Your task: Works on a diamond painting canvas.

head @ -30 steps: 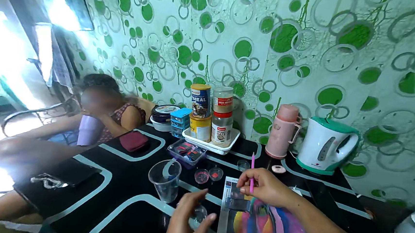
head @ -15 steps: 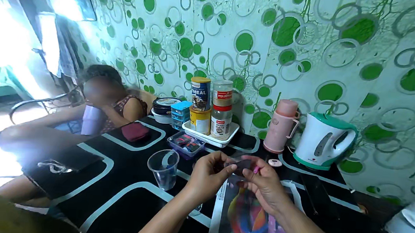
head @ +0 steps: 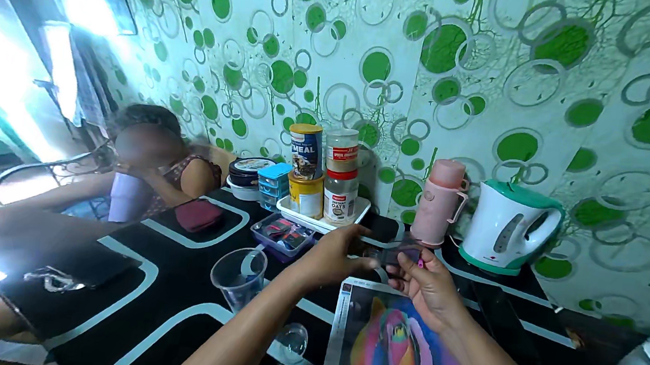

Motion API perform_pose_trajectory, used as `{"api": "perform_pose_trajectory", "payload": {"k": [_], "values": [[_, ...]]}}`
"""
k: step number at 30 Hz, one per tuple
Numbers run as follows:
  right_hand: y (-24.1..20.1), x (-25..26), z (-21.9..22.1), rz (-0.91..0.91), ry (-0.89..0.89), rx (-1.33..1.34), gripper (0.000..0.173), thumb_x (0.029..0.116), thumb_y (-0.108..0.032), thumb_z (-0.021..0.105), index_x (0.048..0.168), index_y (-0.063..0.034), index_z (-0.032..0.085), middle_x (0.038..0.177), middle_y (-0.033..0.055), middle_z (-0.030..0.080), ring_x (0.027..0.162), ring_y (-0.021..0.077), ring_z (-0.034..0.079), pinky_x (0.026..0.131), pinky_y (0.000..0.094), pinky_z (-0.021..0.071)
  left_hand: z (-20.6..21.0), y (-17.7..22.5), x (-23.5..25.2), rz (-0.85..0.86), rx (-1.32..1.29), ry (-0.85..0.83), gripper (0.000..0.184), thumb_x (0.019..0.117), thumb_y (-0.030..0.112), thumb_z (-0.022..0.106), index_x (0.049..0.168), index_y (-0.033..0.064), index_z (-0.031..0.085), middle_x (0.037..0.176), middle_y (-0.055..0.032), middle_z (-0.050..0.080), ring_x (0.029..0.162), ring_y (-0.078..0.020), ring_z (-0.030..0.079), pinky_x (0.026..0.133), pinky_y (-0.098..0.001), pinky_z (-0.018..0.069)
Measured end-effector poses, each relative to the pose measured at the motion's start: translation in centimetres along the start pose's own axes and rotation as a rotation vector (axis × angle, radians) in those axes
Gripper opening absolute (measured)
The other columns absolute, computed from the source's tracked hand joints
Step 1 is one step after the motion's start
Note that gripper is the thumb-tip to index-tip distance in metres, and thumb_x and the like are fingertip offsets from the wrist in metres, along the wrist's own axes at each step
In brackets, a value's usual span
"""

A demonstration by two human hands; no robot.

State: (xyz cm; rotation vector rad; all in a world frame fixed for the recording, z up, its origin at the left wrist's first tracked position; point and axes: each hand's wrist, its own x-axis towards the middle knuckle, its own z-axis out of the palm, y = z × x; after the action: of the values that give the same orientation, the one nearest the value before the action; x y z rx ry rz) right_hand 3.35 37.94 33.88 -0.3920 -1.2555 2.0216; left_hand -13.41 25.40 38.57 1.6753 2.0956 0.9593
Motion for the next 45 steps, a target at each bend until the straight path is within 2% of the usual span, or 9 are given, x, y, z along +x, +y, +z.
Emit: {"api": "perform_pose_trajectory", "payload": {"k": [2, 4, 12, 19, 23, 26, 35, 41, 45], "values": [[0.4, 0.5, -0.8, 0.026, 0.035, -0.011, 0.009, 0.099, 0.004, 0.059, 0.106, -0.0002, 0.063, 0.091, 0.0122, 0.071, 0.073, 0.0211, 0.073, 0.062, 0.034, 0.063, 0.4, -2.4, 1.6, -0.127, 0.306, -0.05, 0.067, 0.0886, 0.032, 0.08, 0.142, -0.0002, 0.054, 0.133, -0.0254, 0.06, 0.124, -0.0406, 0.058, 0.107, -0.0561, 0.0444], [0.8, 0.7, -1.7, 0.043, 0.046, -0.027, 0.01, 0.0991, 0.005, 0.058, 0.107, -0.0003, 0.063, 0.091, 0.0121, 0.071, 0.073, 0.0213, 0.073, 0.063, 0.0342, 0.0631, 1.6, -5.1, 3.1, -0.248, 0.536, -0.143, 0.071, 0.0859, 0.033, 0.081, 0.143, 0.0002, 0.054, 0.141, -0.0296, 0.053, 0.134, -0.0497, 0.047, 0.109, -0.0653, 0.038], [1.8, 1.0, -4.4, 0.043, -0.008, -0.135, 0.012, 0.0956, 0.008, 0.06, 0.104, -0.0006, 0.063, 0.092, 0.0109, 0.071, 0.074, 0.0209, 0.074, 0.063, 0.0351, 0.064, 4.4, -11.2, 5.5, -0.418, 0.717, -0.347, 0.076, 0.0838, 0.045, 0.081, 0.141, 0.002, 0.055, 0.146, -0.0237, 0.053, 0.141, -0.0461, 0.041, 0.11, -0.0726, 0.0281], [3.2, -0.2, -4.6, 0.126, -0.084, -0.136, 0.015, 0.0926, 0.011, 0.062, 0.103, -0.0003, 0.061, 0.097, 0.011, 0.069, 0.079, 0.0236, 0.073, 0.07, 0.0421, 0.0658, 4.1, -10.3, 3.5, -0.335, 0.565, -0.245, 0.068, 0.0836, 0.039, 0.081, 0.14, 0.0084, 0.059, 0.141, -0.0215, 0.057, 0.136, -0.0428, 0.047, 0.109, -0.0684, 0.0328], [4.3, -1.7, -4.6, 0.146, -0.237, -0.176, 0.018, 0.091, 0.011, 0.063, 0.103, -0.0024, 0.064, 0.096, 0.0085, 0.071, 0.079, 0.0221, 0.074, 0.07, 0.0419, 0.066, 4.0, -7.7, -3.4, -0.113, 0.318, -0.1, 0.064, 0.0797, 0.028, 0.086, 0.135, 0.0059, 0.063, 0.132, -0.0216, 0.061, 0.122, -0.0394, 0.059, 0.105, -0.0572, 0.0464], [5.4, -3.2, -4.0, 0.166, -0.396, -0.251, 0.019, 0.0896, 0.011, 0.064, 0.103, -0.003, 0.066, 0.098, 0.0078, 0.074, 0.074, 0.0187, 0.074, 0.064, 0.0366, 0.0652, 5.2, -6.1, -9.9, -0.001, 0.193, -0.017, 0.06, 0.0768, 0.023, 0.087, 0.131, 0.0054, 0.066, 0.122, -0.0201, 0.065, 0.107, -0.035, 0.067, 0.09, -0.0525, 0.0565], [8.5, -7.9, -1.0, 0.21, -0.72, -0.544, 0.017, 0.0862, 0.007, 0.07, 0.102, -0.0004, 0.067, 0.095, 0.0024, 0.073, 0.073, 0.0076, 0.071, 0.064, 0.0264, 0.0629, 9.9, -5.3, -21.1, -0.09, 0.185, 0.16, 0.075, 0.0748, 0.025, 0.087, 0.138, -0.0005, 0.057, 0.117, -0.0206, 0.069, 0.103, -0.0358, 0.071, 0.09, -0.0499, 0.0581], [9.8, -8.7, 0.1, 0.179, -0.721, -0.643, 0.016, 0.0869, 0.004, 0.071, 0.102, -0.0002, 0.068, 0.092, 0.003, 0.073, 0.069, 0.0058, 0.07, 0.063, 0.0241, 0.0617, 12.0, -5.9, -23.3, -0.113, 0.251, 0.259, 0.037, 0.0794, 0.029, 0.083, 0.104, 0.003, 0.075, 0.119, -0.0204, 0.071, 0.106, -0.0346, 0.072, 0.09, -0.0469, 0.0591], [10.6, -8.7, 0.5, 0.14, -0.708, -0.7, 0.017, 0.0857, 0.003, 0.071, 0.102, 0.0004, 0.069, 0.093, 0.0038, 0.073, 0.07, 0.0053, 0.07, 0.064, 0.0236, 0.0616, 13.4, -6.1, -24.0, -0.13, 0.26, 0.32, 0.029, 0.0825, 0.032, 0.081, 0.094, 0.0056, 0.079, 0.122, -0.0221, 0.071, 0.107, -0.036, 0.072, 0.09, -0.0491, 0.059]]}}
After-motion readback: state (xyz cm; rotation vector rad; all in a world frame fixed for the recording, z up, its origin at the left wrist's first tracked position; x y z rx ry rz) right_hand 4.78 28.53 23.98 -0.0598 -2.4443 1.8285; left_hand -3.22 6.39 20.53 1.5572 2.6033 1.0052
